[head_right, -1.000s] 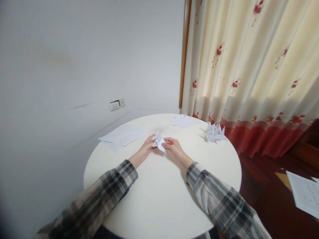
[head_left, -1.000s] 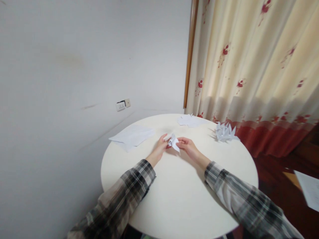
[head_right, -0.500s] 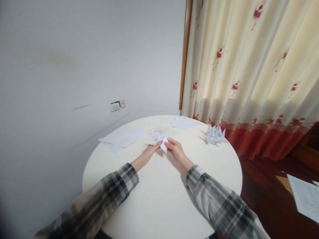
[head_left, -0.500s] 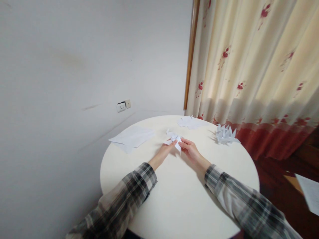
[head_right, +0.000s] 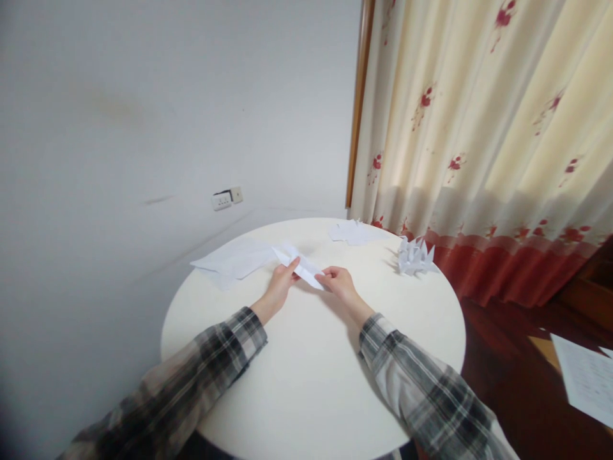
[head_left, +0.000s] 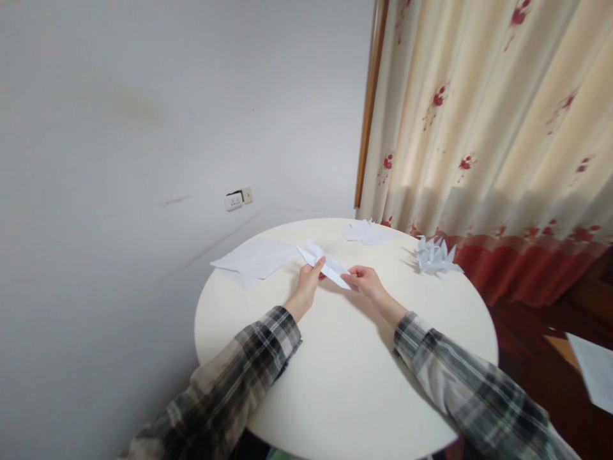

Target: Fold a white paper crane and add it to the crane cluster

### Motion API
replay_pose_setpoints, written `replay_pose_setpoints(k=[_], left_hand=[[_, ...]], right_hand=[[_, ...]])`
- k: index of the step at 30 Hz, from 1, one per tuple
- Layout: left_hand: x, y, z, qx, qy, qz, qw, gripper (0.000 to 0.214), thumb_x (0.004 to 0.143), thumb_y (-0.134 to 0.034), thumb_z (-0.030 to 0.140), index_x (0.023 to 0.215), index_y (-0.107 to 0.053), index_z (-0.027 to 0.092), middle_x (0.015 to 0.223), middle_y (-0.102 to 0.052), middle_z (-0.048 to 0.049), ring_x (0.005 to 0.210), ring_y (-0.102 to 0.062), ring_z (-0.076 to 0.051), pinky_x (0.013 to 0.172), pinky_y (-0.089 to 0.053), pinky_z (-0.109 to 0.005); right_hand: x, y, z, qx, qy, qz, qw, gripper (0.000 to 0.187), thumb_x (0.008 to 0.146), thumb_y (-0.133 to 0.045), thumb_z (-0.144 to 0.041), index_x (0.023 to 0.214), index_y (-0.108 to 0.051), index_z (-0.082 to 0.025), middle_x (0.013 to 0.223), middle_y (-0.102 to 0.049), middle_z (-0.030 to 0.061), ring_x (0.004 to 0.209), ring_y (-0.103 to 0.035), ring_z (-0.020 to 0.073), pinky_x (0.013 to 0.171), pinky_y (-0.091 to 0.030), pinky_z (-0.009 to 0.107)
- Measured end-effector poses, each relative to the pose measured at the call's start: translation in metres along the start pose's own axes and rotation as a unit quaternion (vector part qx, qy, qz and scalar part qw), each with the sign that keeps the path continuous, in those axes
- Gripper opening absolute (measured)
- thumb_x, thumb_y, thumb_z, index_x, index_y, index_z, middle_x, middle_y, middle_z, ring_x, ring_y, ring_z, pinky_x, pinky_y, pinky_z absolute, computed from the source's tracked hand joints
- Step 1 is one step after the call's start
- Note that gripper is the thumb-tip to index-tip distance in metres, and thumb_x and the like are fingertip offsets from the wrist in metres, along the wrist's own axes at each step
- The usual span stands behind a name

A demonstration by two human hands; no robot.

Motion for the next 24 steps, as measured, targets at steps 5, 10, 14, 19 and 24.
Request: replay_pose_setpoints(k=[5,10,14,19,24], left_hand=[[0.0,0.003,-0.001,0.004,-0.004,0.021,1.0,0.044,0.056,-0.073,0.047,0.078,-0.06,0.011,0.071,-0.064,-0.0042,0.067,-0.06,-0.017,0.065,-0.046,-0.029],[0.002,0.005,-0.001,0.018,0.001,0.021,1.0,0.047,0.053,-0.075,0.048,0.076,-0.061,0.01,0.071,-0.064,-0.0045,0.062,-0.058,-0.015,0.062,-0.046,-0.028],[0.003,0.007,-0.003,0.024,0.017,0.01,1.0,0.049,0.053,-0.074,0.05,0.077,-0.061,0.01,0.07,-0.064,-0.0053,0.062,-0.058,-0.016,0.063,-0.047,-0.029],[0.006,0.012,-0.001,0.025,0.002,0.036,0.999,0.048,0.052,-0.074,0.049,0.077,-0.061,0.01,0.071,-0.064,-0.0055,0.063,-0.058,-0.016,0.061,-0.046,-0.028],[0.007,0.016,0.003,0.035,-0.014,0.069,0.997,0.044,0.055,-0.073,0.046,0.076,-0.061,0.01,0.069,-0.063,-0.0043,0.061,-0.056,-0.014,0.059,-0.045,-0.026]], right_hand=[[-0.002,-0.003,0.005,-0.033,0.041,0.037,0.998,0.027,0.049,-0.072,-0.036,0.054,-0.054,-0.016,0.05,-0.051,-0.0037,0.046,-0.041,0.008,0.046,-0.028,0.023],[0.0,-0.009,0.013,0.005,0.024,-0.004,1.0,0.027,0.048,-0.073,-0.035,0.059,-0.057,-0.016,0.053,-0.057,-0.0017,0.046,-0.045,0.009,0.046,-0.03,0.023],[-0.001,-0.012,0.016,0.041,-0.009,-0.02,0.999,0.031,0.044,-0.075,-0.034,0.06,-0.057,-0.015,0.048,-0.056,-0.0021,0.043,-0.045,0.0086,0.044,-0.03,0.022],[-0.007,-0.017,0.011,0.054,-0.029,-0.07,0.996,0.031,0.052,-0.075,-0.038,0.06,-0.056,-0.015,0.045,-0.054,-0.0028,0.039,-0.044,0.0075,0.041,-0.029,0.021],[-0.014,-0.019,0.01,0.023,-0.05,-0.104,0.993,0.03,0.055,-0.076,-0.035,0.052,-0.055,-0.014,0.042,-0.049,-0.005,0.038,-0.039,0.0036,0.04,-0.027,0.019]])
Point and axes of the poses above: each hand's wrist, its own x-axis towards the middle knuckle, its own y-axis out of the back of the hand, z = x × y, the point moved 5 cm from there along x, towards the middle knuckle
